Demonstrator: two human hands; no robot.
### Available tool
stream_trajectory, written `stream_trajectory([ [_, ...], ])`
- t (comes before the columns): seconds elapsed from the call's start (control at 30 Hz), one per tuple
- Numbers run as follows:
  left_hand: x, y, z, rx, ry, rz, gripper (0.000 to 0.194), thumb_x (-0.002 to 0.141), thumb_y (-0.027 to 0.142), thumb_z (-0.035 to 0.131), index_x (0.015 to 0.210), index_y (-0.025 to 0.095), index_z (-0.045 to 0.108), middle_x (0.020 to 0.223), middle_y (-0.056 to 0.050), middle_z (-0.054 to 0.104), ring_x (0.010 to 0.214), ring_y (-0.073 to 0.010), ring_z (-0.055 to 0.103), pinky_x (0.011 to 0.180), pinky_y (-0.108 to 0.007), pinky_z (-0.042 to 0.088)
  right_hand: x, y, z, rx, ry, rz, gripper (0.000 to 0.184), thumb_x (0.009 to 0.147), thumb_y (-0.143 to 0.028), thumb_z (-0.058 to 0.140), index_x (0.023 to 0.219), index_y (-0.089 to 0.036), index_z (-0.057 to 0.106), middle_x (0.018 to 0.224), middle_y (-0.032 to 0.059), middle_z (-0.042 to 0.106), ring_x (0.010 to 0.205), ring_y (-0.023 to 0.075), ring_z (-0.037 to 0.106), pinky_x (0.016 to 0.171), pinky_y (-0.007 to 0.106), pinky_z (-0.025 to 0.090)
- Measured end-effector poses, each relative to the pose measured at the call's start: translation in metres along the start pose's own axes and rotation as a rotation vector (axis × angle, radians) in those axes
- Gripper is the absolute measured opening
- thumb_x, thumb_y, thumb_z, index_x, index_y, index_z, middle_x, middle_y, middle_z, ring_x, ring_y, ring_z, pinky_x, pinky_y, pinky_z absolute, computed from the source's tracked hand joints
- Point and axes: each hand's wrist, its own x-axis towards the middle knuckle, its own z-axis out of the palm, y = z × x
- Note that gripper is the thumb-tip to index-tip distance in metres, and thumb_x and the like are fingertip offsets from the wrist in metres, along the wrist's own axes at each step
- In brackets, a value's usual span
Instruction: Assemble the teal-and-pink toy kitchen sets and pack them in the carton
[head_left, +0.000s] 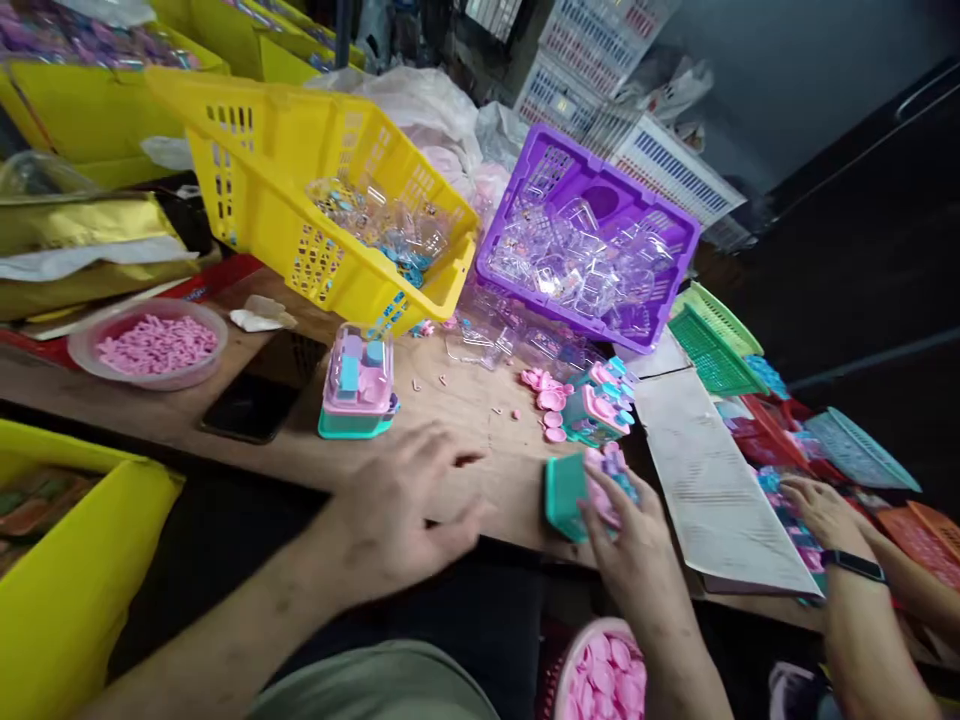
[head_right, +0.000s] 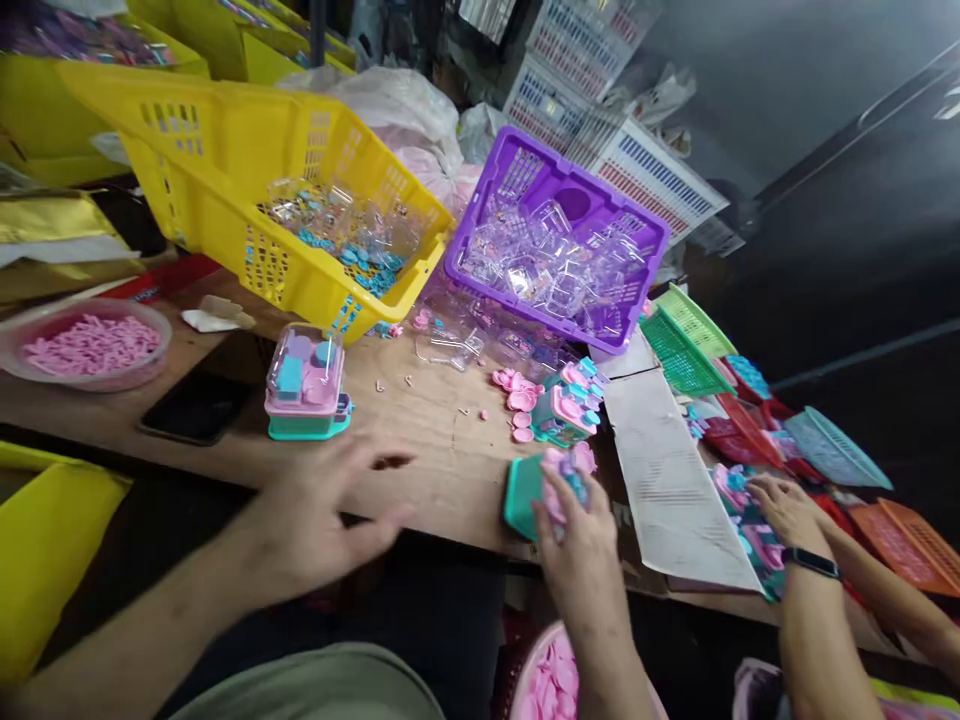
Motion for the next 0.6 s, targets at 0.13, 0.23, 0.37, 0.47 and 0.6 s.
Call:
stream_trajectory([
  [0.13, 0.011, -0.039, 0.069, -0.065, -0.137, -0.027, 0.136, 0.068, 0.053, 0.107, 0.172, 0.023, 0.025, 0.175, -0.027, 0.043, 0.166, -0.0510, 0.042, 0.133, -0.075, 0.043, 0.044, -0.089, -0.016, 0.207, -0.196, -0.185, 0.058, 0.114, -0.048, 0.062, 0.170, -0.037, 0.051, 0.160, 0.0145, 0.063, 0.145, 0.0373, 0.066, 0.119, 0.065, 0.060],
  [0.23, 0.012, -0.065, 0.087, -0.122, -0.091, -0.072, 0.134, 0.069, 0.042, 0.107, 0.171, 0.026, 0.022, 0.171, -0.025, 0.045, 0.164, -0.0479, 0.045, 0.133, -0.073, 0.044, 0.119, -0.109, 0.002, 0.283, -0.181, -0.175, 0.046, 0.114, -0.047, 0.060, 0.156, -0.030, 0.064, 0.142, 0.0148, 0.074, 0.119, 0.0323, 0.078, 0.101, 0.056, 0.069],
  [0.37, 0.007, -0.072, 0.085, -0.149, -0.005, -0.068, 0.124, 0.073, 0.038, 0.105, 0.166, 0.029, 0.025, 0.163, -0.020, 0.052, 0.158, -0.0447, 0.052, 0.132, -0.068, 0.048, 0.226, -0.107, 0.068, 0.133, -0.265, -0.341, 0.051, 0.096, -0.019, 0.066, 0.147, -0.019, 0.071, 0.147, 0.0181, 0.073, 0.136, 0.0343, 0.069, 0.122, 0.060, 0.056],
  [0.47, 0.006, -0.071, 0.083, -0.125, -0.023, -0.060, 0.127, 0.072, 0.042, 0.107, 0.167, 0.028, 0.023, 0.165, -0.022, 0.049, 0.158, -0.0463, 0.051, 0.131, -0.069, 0.047, 0.271, -0.112, 0.111, 0.029, -0.375, -0.420, 0.040, 0.093, -0.019, 0.068, 0.132, -0.017, 0.078, 0.136, 0.0158, 0.079, 0.137, 0.0350, 0.067, 0.123, 0.061, 0.051],
  [0.6, 0.010, -0.072, 0.082, -0.144, -0.031, -0.049, 0.127, 0.072, 0.047, 0.106, 0.167, 0.027, 0.025, 0.161, -0.021, 0.053, 0.154, -0.0465, 0.055, 0.128, -0.069, 0.050, 0.290, -0.118, 0.123, -0.025, -0.387, -0.480, 0.027, 0.094, -0.038, 0.076, 0.112, -0.019, 0.079, 0.113, 0.0121, 0.082, 0.125, 0.0335, 0.071, 0.122, 0.065, 0.047],
])
